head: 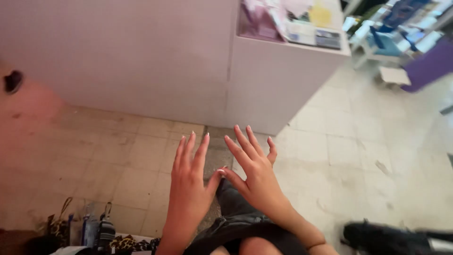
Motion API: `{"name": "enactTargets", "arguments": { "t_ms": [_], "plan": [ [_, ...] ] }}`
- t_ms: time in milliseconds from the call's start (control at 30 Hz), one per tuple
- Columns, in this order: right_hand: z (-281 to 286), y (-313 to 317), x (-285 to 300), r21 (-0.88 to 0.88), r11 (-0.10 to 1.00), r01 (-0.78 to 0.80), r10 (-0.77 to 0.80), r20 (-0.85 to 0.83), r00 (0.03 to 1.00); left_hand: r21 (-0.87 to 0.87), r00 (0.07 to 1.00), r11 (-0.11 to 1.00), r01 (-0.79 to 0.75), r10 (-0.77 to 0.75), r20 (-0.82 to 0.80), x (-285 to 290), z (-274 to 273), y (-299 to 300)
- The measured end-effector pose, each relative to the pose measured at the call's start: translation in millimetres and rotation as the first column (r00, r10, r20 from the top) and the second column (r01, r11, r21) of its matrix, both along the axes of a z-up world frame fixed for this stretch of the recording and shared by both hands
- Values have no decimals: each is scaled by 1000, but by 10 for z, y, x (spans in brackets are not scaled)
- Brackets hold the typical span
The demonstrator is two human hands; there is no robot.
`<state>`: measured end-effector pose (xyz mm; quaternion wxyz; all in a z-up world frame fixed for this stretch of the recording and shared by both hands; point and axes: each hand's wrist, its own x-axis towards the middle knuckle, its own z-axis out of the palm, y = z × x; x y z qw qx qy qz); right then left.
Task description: Inspecting a small book and highlighting specific lines on a paper document at a desk.
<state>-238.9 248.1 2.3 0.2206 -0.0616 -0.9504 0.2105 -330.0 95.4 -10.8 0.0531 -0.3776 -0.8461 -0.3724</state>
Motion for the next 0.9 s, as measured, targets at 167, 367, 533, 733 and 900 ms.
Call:
{"name": "enactTargets", "arguments": {
  "t_ms": [167, 367, 533, 733, 900],
  "plan": [
    [219, 229, -1205, 63, 977, -204, 203, 23, 979, -1, 975, 976, -216, 216, -60, -810, 294, 51],
    [314, 139, -2453, 141, 871, -471, 433, 234, 871, 17, 852, 854, -520, 521, -48, -1508, 234, -74],
    [138, -254, -3359, 107, 741, -663, 616, 286, 734, 22, 690, 690, -724, 724, -7, -1989, 105, -417],
    [19, -894, -4256, 78, 562, -824, 762, 338, 552, 30, 539, 543, -839, 838, -84, -2674, -29, -987],
    [8, -1646, -5107, 85, 508, -857, 785, 362, 502, -46, 511, 510, -859, 846, -149, -3376, 105, -1688]
  ]
}}
